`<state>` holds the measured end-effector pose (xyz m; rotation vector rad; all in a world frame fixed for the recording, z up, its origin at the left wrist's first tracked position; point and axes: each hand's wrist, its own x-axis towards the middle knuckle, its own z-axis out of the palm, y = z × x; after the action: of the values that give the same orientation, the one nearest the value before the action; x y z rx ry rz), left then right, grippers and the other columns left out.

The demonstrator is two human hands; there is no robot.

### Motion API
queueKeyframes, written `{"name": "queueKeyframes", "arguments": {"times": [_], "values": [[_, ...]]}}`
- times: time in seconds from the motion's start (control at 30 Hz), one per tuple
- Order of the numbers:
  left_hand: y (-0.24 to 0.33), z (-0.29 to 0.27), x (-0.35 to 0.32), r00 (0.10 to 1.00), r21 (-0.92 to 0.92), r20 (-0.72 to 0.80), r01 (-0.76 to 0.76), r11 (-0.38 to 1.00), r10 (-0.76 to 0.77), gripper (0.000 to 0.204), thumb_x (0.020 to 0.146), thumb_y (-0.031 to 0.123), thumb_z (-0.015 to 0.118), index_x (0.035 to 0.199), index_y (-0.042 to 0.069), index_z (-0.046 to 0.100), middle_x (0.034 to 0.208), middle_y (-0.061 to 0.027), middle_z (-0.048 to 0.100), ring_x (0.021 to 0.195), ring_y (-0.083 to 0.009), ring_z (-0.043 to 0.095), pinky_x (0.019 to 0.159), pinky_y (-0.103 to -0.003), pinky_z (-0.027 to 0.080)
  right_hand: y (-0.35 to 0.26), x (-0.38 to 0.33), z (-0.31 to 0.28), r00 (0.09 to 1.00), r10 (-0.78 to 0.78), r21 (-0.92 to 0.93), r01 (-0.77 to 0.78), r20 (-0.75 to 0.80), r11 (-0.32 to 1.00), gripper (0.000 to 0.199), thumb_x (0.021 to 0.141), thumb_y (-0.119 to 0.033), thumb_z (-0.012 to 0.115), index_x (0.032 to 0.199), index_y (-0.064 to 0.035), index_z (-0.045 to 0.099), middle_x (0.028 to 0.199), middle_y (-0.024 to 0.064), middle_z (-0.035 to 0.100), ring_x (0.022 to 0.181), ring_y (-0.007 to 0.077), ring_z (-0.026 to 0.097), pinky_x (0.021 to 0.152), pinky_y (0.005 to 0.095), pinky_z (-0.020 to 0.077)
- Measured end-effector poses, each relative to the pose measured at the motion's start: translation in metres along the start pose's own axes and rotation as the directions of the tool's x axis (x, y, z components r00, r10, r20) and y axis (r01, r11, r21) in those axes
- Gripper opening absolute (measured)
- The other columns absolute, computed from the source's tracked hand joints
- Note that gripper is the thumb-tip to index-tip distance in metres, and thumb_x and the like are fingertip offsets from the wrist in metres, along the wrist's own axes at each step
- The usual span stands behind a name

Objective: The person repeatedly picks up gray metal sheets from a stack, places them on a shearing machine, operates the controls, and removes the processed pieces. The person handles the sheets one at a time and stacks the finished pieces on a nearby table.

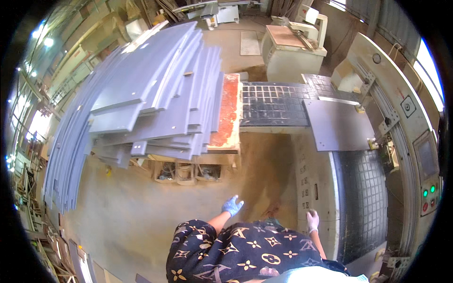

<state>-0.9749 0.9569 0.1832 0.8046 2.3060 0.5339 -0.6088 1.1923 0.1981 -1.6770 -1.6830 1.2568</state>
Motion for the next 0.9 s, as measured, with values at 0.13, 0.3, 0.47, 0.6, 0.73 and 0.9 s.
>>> {"name": "queueKeyframes", "arguments": {"times": [0.13, 0.3, 0.47, 0.6, 0.73, 0.9], "values": [[0.097, -0.008, 0.051, 0.982, 0.139, -0.149, -0.091, 0.986, 0.112, 0.071, 0.082, 0.056, 0.05, 0.136, 0.012, 0.037, 0.142, -0.0224, 0.029, 0.127, -0.0389, 0.034, 0.103, -0.044, 0.033, -0.039, 0.091, -0.027, 0.954, -0.291, -0.454, 0.231, -0.066, 0.861, 0.04, 0.077, -0.028, 0.064, 0.11, -0.0077, 0.059, 0.107, 0.0148, 0.06, 0.1, 0.0319, 0.057, 0.087, 0.0399, 0.0451], [0.202, -0.007, 0.145, 0.91, 0.333, -0.188, -0.294, 0.896, 0.369, 0.075, 0.082, 0.058, 0.047, 0.141, 0.016, 0.029, 0.147, -0.0192, 0.02, 0.132, -0.0377, 0.024, 0.107, -0.047, 0.022, -0.103, 0.159, -0.05, 0.958, -0.28, -0.484, 0.215, -0.064, 0.848, 0.036, 0.074, -0.026, 0.066, 0.108, -0.0155, 0.059, 0.11, 0.0111, 0.06, 0.104, 0.0311, 0.053, 0.092, 0.0396, 0.0412], [0.273, -0.036, 0.229, 0.764, 0.456, -0.125, -0.522, 0.721, 0.633, 0.073, 0.082, 0.057, 0.048, 0.14, 0.016, 0.031, 0.147, -0.0175, 0.02, 0.135, -0.0356, 0.019, 0.11, -0.047, 0.015, -0.137, 0.198, -0.032, 0.952, -0.301, -0.6, 0.215, -0.046, 0.771, 0.054, 0.073, -0.029, 0.066, 0.122, -0.0139, 0.051, 0.125, 0.0163, 0.049, 0.114, 0.0354, 0.045, 0.096, 0.043, 0.0378], [0.321, -0.061, 0.31, 0.657, 0.516, 0.03, -0.656, 0.551, 0.753, 0.073, 0.081, 0.058, 0.048, 0.139, 0.016, 0.033, 0.147, -0.0174, 0.02, 0.136, -0.0351, 0.018, 0.111, -0.047, 0.01, -0.141, 0.226, -0.011, 0.97, -0.226, -0.695, 0.103, -0.088, 0.712, 0.068, 0.072, -0.033, 0.066, 0.132, -0.0127, 0.04, 0.133, 0.0184, 0.04, 0.122, 0.0369, 0.037, 0.101, 0.0453, 0.0315], [0.348, -0.094, 0.416, 0.543, 0.531, 0.278, -0.775, 0.344, 0.793, 0.074, 0.081, 0.06, 0.045, 0.14, 0.018, 0.032, 0.147, -0.0171, 0.02, 0.135, -0.0355, 0.019, 0.111, -0.048, 0.007, -0.172, 0.232, 0.009, 0.985, -0.143, -0.787, 0.011, -0.098, 0.617, 0.076, 0.07, -0.038, 0.067, 0.135, -0.0109, 0.036, 0.136, 0.0192, 0.036, 0.126, 0.0387, 0.031, 0.103, 0.0492, 0.0271], [0.38, -0.15, 0.539, 0.351, 0.417, 0.417, -0.894, 0.167, 0.838, 0.075, 0.078, 0.06, 0.05, 0.139, 0.018, 0.034, 0.145, -0.0194, 0.023, 0.134, -0.0381, 0.022, 0.11, -0.049, 0.009, -0.172, 0.243, 0.015, 0.989, -0.016, -0.726, -0.095, -0.144, 0.681, 0.079, 0.068, -0.038, 0.068, 0.133, -0.007, 0.037, 0.137, 0.0236, 0.033, 0.126, 0.041, 0.031, 0.105, 0.0482, 0.0257]]}}
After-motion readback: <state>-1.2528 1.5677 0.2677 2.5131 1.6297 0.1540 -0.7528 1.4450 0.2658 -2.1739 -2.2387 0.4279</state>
